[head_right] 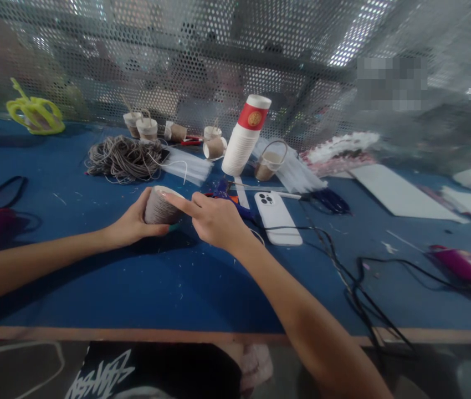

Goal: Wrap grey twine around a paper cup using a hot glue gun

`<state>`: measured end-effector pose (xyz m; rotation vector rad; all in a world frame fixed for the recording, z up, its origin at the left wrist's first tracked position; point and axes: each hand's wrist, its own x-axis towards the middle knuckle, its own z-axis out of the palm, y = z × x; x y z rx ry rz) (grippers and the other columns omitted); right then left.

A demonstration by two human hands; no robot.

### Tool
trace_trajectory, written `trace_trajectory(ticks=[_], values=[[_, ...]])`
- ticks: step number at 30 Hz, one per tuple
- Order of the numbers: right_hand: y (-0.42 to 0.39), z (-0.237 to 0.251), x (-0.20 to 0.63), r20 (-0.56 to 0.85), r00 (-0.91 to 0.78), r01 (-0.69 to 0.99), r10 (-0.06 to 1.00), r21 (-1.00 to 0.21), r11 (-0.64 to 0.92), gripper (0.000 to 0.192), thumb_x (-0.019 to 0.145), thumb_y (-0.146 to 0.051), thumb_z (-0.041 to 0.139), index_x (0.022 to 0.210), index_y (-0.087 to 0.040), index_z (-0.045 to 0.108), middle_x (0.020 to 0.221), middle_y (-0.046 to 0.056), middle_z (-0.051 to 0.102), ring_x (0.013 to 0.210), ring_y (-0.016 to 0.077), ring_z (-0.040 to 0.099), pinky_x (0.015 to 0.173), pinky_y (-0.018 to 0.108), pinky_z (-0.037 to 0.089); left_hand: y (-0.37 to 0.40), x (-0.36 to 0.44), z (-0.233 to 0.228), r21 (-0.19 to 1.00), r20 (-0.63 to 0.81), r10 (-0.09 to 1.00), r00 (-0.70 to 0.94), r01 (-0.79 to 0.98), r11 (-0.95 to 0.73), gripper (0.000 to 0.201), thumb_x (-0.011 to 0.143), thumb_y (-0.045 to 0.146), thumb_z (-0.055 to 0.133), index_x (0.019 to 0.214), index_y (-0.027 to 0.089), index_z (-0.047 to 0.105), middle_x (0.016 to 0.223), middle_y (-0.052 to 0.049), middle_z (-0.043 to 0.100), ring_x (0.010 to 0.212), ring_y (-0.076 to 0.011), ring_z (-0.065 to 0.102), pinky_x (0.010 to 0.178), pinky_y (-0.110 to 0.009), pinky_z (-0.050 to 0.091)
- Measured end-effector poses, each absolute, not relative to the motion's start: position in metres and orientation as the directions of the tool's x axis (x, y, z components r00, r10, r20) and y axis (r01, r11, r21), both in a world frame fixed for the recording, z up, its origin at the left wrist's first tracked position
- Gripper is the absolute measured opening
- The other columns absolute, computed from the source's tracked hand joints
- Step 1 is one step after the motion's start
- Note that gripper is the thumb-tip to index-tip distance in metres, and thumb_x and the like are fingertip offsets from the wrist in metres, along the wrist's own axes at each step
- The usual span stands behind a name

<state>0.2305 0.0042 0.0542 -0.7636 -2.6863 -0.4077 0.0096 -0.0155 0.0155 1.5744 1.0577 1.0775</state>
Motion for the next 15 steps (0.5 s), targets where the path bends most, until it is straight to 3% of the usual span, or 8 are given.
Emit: trace_trajectory(ticks=[7,11,15], values=[[0.006,0.0528,0.2328,0.396,-0.836,0.503,0.38,0.278,0.818,0.069,0.094,-0.007,0.036,0.156,-0.031,0.018,0.084,0.0,0.056,0.059,0.0125,0.039,0.054,0.024,0.028,-0.0167,0.0103,0.0183,0.959,0.155,0.963,0.223,0.202,-0.201,0.063,0.056,0.033,0.081,0.104,0.021,0.042,0.097,-0.001,0.056,0.086,-0.0184,0.056,0.074,-0.033,0.048],[0.0064,0.0513,0.2331,0.433,-0.814,0.521,0.388,0.246,0.817,0.072,0.092,-0.007,0.035,0.158,-0.028,0.014,0.083,0.001,0.056,0.061,0.0138,0.041,0.055,0.025,0.03,-0.0174,0.0104,0.0201,0.968,0.136,0.963,0.234,0.178,-0.179,0.064,0.057,0.035,0.081,0.107,0.022,0.042,0.098,-0.001,0.056,0.084,-0.018,0.057,0.07,-0.032,0.049],[0.0072,0.051,0.2347,0.445,-0.815,0.517,0.371,0.269,0.813,0.066,0.093,-0.007,0.036,0.154,-0.028,0.025,0.083,0.0,0.056,0.06,0.0134,0.04,0.054,0.025,0.029,-0.0168,0.0097,0.0199,0.964,0.131,0.964,0.232,0.195,-0.179,0.064,0.057,0.035,0.081,0.107,0.022,0.042,0.097,-0.001,0.056,0.084,-0.0179,0.057,0.069,-0.031,0.049]])
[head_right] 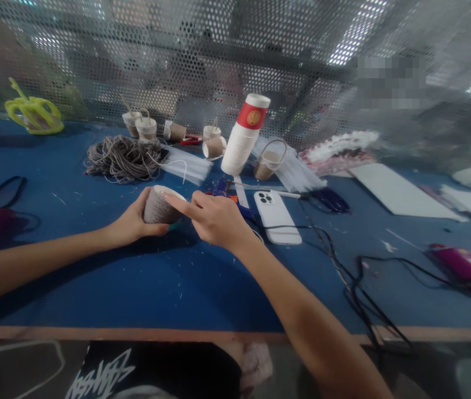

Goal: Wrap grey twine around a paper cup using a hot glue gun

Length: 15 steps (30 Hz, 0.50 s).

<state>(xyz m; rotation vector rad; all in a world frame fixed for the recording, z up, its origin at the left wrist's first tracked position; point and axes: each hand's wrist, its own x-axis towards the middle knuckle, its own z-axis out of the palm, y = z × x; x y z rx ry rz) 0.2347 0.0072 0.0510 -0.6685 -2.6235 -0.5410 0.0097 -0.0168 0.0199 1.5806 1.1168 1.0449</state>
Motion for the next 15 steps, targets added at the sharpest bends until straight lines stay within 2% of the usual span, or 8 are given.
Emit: trace_trajectory(ticks=[4,10,15], values=[[0.0076,0.0513,0.2357,0.435,-0.828,0.505,0.354,0.303,0.808,0.06,0.094,-0.008,0.037,0.149,-0.029,0.03,0.084,0.0,0.056,0.058,0.0121,0.038,0.054,0.024,0.028,-0.0158,0.0094,0.0193,0.961,0.141,0.962,0.232,0.201,-0.189,0.063,0.056,0.034,0.081,0.105,0.022,0.042,0.095,-0.001,0.056,0.083,-0.0178,0.056,0.069,-0.031,0.048],[0.0077,0.0521,0.235,0.463,-0.836,0.477,0.294,0.351,0.806,0.064,0.095,-0.008,0.037,0.153,-0.028,0.016,0.08,-0.001,0.055,0.059,0.0132,0.04,0.054,0.025,0.028,-0.0161,0.0097,0.0199,0.962,0.133,0.968,0.214,0.205,-0.178,0.064,0.055,0.034,0.081,0.104,0.022,0.043,0.095,-0.001,0.057,0.083,-0.018,0.056,0.071,-0.032,0.048],[0.0091,0.0513,0.2362,0.436,-0.851,0.472,0.293,0.39,0.79,0.058,0.095,-0.008,0.038,0.148,-0.028,0.026,0.081,-0.001,0.056,0.059,0.0129,0.041,0.054,0.026,0.027,-0.0168,0.0098,0.0206,0.964,0.115,0.972,0.206,0.213,-0.159,0.063,0.055,0.033,0.081,0.104,0.021,0.044,0.095,-0.001,0.059,0.083,-0.0182,0.057,0.07,-0.032,0.049]])
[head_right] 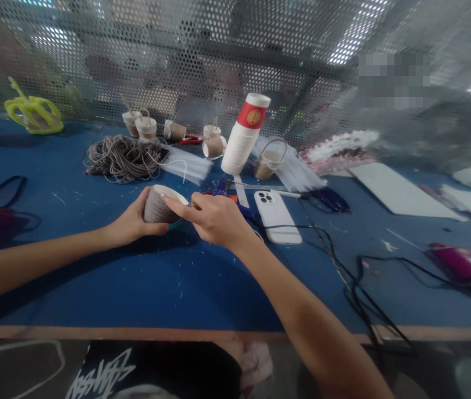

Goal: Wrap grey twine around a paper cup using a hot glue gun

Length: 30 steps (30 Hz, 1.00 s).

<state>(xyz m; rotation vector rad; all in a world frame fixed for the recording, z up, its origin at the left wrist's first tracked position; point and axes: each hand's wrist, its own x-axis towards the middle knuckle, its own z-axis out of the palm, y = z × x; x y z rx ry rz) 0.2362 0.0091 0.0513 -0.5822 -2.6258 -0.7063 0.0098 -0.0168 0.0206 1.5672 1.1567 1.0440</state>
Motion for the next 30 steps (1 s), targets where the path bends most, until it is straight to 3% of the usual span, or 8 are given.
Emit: trace_trajectory(ticks=[8,22,25,30], values=[[0.01,0.053,0.236,0.486,-0.855,0.451,0.184,0.52,0.725,0.053,0.094,-0.007,0.039,0.144,-0.026,0.032,0.073,-0.002,0.053,0.055,0.0131,0.036,0.052,0.027,0.028,-0.015,0.009,0.017,0.964,0.124,0.97,0.211,0.206,-0.168,0.065,0.056,0.036,0.082,0.108,0.02,0.045,0.101,-0.003,0.061,0.089,-0.0204,0.059,0.073,-0.033,0.05],[0.01,0.055,0.234,0.554,-0.828,0.424,0.088,0.515,0.745,0.048,0.091,-0.006,0.041,0.135,-0.024,0.04,0.068,-0.003,0.057,0.053,0.0148,0.045,0.049,0.027,0.033,-0.017,0.009,0.018,0.976,0.1,0.972,0.211,0.169,-0.137,0.066,0.057,0.034,0.082,0.109,0.02,0.046,0.1,-0.004,0.061,0.09,-0.0206,0.059,0.076,-0.034,0.051],[0.01,0.053,0.233,0.642,-0.76,0.455,0.103,0.412,0.789,0.055,0.089,-0.004,0.045,0.139,-0.025,0.036,0.072,-0.002,0.062,0.057,0.0164,0.051,0.052,0.029,0.038,-0.015,0.008,0.015,0.988,0.1,0.975,0.2,0.099,-0.121,0.067,0.057,0.034,0.084,0.11,0.02,0.047,0.102,-0.005,0.062,0.094,-0.023,0.061,0.079,-0.036,0.053],[0.009,0.05,0.233,0.736,-0.603,0.428,0.309,-0.028,0.903,0.059,0.087,-0.005,0.046,0.14,-0.029,0.037,0.077,-0.003,0.063,0.057,0.0135,0.055,0.055,0.028,0.045,-0.01,0.009,0.009,0.99,0.066,0.981,0.182,-0.132,-0.043,0.068,0.058,0.032,0.086,0.114,0.021,0.049,0.111,-0.008,0.065,0.106,-0.0288,0.062,0.086,-0.042,0.056]])
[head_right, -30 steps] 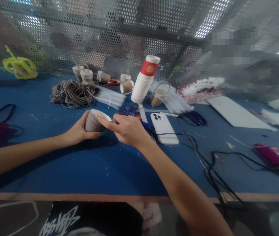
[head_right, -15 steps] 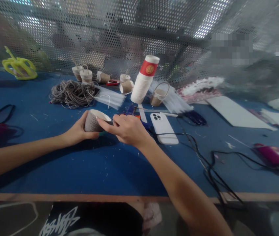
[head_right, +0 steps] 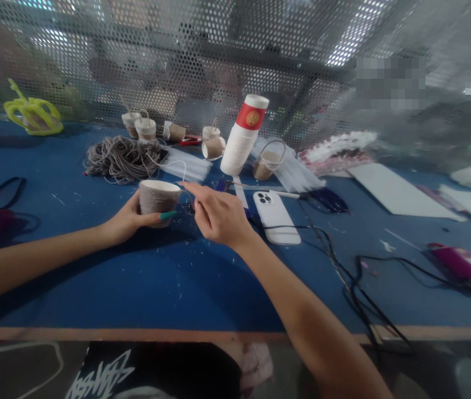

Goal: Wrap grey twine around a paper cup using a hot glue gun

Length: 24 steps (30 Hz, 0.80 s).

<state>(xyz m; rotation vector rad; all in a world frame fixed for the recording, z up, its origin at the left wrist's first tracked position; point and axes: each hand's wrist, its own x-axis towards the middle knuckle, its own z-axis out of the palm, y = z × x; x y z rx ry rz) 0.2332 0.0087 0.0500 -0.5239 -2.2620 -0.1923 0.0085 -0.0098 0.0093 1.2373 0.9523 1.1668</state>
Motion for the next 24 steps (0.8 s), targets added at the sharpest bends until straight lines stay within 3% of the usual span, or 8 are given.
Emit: trace_trajectory(ticks=[4,9,14,17,21,24], values=[[0.004,0.052,0.232,0.738,-0.442,0.395,0.51,-0.35,0.849,0.039,0.087,-0.013,0.052,0.124,-0.025,0.047,0.076,-0.003,0.054,0.058,0.0117,0.052,0.054,0.027,0.045,-0.006,0.007,0.005,0.972,0.059,0.983,0.172,-0.234,-0.017,0.071,0.055,0.031,0.088,0.116,0.021,0.053,0.107,-0.008,0.067,0.102,-0.0286,0.063,0.086,-0.043,0.056],[0.005,0.05,0.225,0.722,-0.32,0.307,0.614,-0.534,0.788,0.028,0.084,-0.022,0.06,0.108,-0.026,0.047,0.103,0.003,0.056,0.094,0.0186,0.059,0.085,0.04,0.05,-0.005,0.004,0.004,0.959,0.075,0.978,0.194,-0.281,-0.018,0.073,0.051,0.025,0.087,0.117,0.021,0.057,0.11,-0.008,0.067,0.105,-0.0294,0.062,0.088,-0.042,0.054],[0.005,0.052,0.219,0.622,-0.281,-0.069,0.731,-0.773,0.631,0.012,0.085,-0.034,0.059,0.09,-0.024,0.055,0.097,0.002,0.058,0.094,0.0192,0.062,0.089,0.041,0.051,-0.002,-0.002,0.001,0.928,0.038,0.977,0.212,-0.37,0.045,0.062,0.054,0.023,0.079,0.113,0.019,0.062,0.1,-0.006,0.07,0.101,-0.0272,0.064,0.091,-0.041,0.051],[0.002,0.061,0.218,0.555,-0.312,-0.233,0.771,-0.832,0.504,0.024,0.087,-0.043,0.055,0.075,-0.022,0.061,0.094,0.005,0.064,0.093,0.0215,0.065,0.093,0.043,0.051,0.001,-0.005,0.0,0.89,-0.004,0.975,0.223,-0.443,0.105,0.05,0.057,0.022,0.073,0.106,0.017,0.066,0.092,-0.005,0.071,0.089,-0.024,0.066,0.086,-0.041,0.053],[-0.003,0.069,0.217,0.553,-0.373,-0.363,0.746,-0.826,0.431,0.035,0.085,-0.05,0.057,0.063,-0.023,0.057,0.082,0.007,0.071,0.094,0.0246,0.069,0.098,0.046,0.051,0.004,-0.007,0.003,0.836,-0.03,0.968,0.251,-0.525,0.162,0.04,0.063,0.027,0.066,0.101,0.015,0.068,0.096,-0.007,0.073,0.088,-0.0238,0.068,0.086,-0.042,0.055],[-0.005,0.066,0.218,0.504,-0.481,-0.384,0.718,-0.857,0.344,0.039,0.089,-0.048,0.054,0.06,-0.023,0.049,0.056,0.0,0.061,0.058,0.0183,0.066,0.068,0.039,0.059,0.006,-0.007,0.008,0.78,-0.06,0.949,0.311,-0.578,0.239,0.04,0.065,0.033,0.062,0.1,0.015,0.069,0.102,-0.009,0.075,0.091,-0.0243,0.069,0.085,-0.039,0.056]])
